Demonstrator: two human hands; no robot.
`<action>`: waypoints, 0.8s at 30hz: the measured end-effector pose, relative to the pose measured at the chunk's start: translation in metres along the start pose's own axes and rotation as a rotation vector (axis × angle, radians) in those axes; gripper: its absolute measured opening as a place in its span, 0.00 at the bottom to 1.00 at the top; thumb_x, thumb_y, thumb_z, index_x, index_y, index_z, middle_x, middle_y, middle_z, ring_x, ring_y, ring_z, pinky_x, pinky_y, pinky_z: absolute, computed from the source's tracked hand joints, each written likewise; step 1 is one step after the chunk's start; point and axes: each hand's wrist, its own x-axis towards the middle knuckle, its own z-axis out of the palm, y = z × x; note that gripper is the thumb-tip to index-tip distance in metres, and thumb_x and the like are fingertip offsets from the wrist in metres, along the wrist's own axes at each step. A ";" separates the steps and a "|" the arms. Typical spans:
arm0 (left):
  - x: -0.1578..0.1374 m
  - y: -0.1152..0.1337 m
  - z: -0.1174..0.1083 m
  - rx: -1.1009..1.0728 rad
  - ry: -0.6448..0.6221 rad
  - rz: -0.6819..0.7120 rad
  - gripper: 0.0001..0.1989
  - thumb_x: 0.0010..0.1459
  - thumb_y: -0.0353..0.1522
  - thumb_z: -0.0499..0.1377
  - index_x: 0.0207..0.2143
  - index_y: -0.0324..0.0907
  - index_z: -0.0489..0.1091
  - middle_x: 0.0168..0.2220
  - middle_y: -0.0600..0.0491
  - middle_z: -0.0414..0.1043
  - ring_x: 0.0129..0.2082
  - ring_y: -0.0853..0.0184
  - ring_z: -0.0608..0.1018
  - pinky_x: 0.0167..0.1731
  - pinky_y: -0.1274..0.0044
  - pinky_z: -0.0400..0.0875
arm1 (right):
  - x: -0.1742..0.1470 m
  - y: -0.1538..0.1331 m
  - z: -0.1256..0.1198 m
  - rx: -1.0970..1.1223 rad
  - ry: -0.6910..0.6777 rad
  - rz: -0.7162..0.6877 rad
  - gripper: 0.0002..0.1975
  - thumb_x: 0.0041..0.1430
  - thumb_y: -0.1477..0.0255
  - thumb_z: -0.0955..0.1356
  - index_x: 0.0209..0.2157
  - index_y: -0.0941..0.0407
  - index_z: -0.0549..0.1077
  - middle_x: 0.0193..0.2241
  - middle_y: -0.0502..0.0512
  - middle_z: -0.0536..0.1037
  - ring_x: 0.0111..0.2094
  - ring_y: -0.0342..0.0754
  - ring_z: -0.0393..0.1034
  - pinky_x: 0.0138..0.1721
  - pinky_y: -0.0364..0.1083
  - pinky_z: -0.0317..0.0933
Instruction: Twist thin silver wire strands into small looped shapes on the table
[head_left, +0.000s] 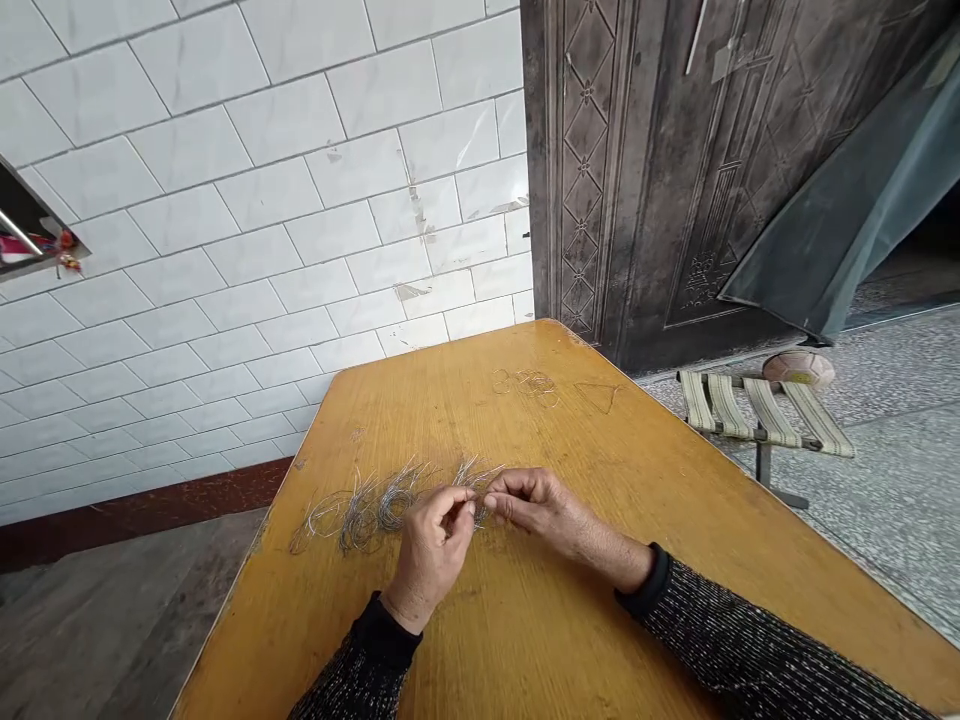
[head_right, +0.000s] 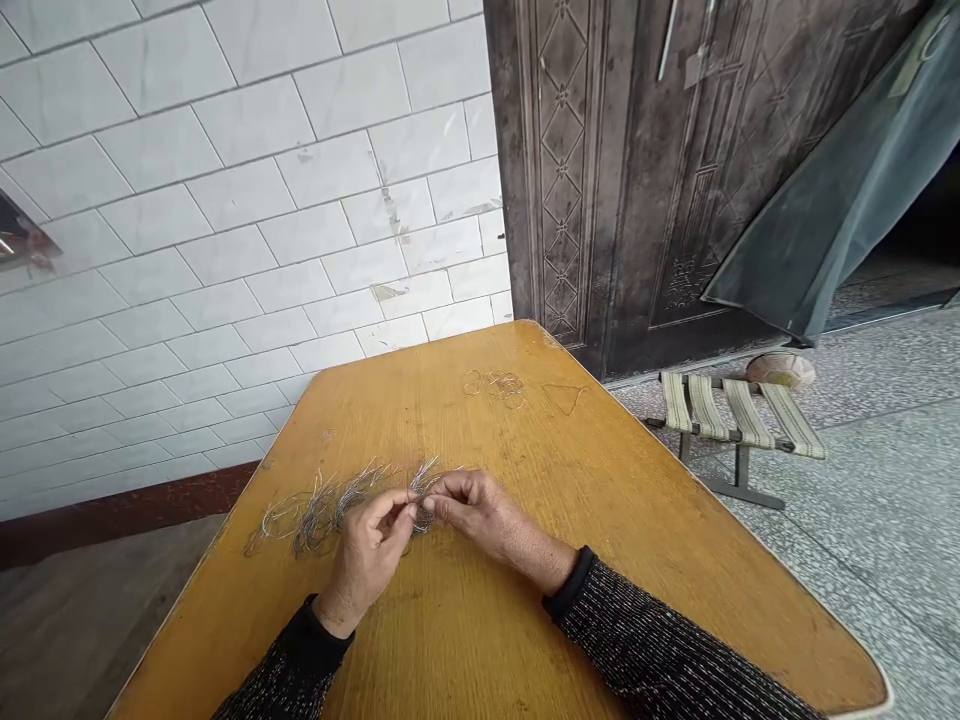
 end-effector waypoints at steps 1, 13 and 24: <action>0.000 0.000 0.001 -0.062 -0.014 -0.036 0.07 0.54 0.32 0.53 0.32 0.40 0.70 0.28 0.51 0.71 0.26 0.69 0.71 0.27 0.77 0.67 | 0.000 0.002 0.001 0.016 0.014 0.022 0.19 0.48 0.56 0.67 0.20 0.59 0.66 0.14 0.43 0.60 0.15 0.35 0.50 0.17 0.38 0.46; 0.001 0.002 0.006 -0.864 -0.198 -0.508 0.11 0.49 0.34 0.60 0.35 0.37 0.68 0.27 0.54 0.67 0.26 0.72 0.70 0.26 0.80 0.64 | 0.002 0.007 0.002 0.185 0.089 0.169 0.11 0.47 0.65 0.66 0.29 0.59 0.67 0.17 0.46 0.70 0.12 0.36 0.60 0.14 0.37 0.54; -0.001 0.001 0.008 -1.122 -0.314 -0.620 0.13 0.45 0.33 0.65 0.33 0.40 0.68 0.27 0.56 0.62 0.25 0.75 0.68 0.27 0.80 0.63 | 0.000 -0.003 0.000 0.103 0.054 0.118 0.09 0.48 0.66 0.65 0.29 0.58 0.64 0.13 0.42 0.66 0.10 0.34 0.55 0.11 0.35 0.50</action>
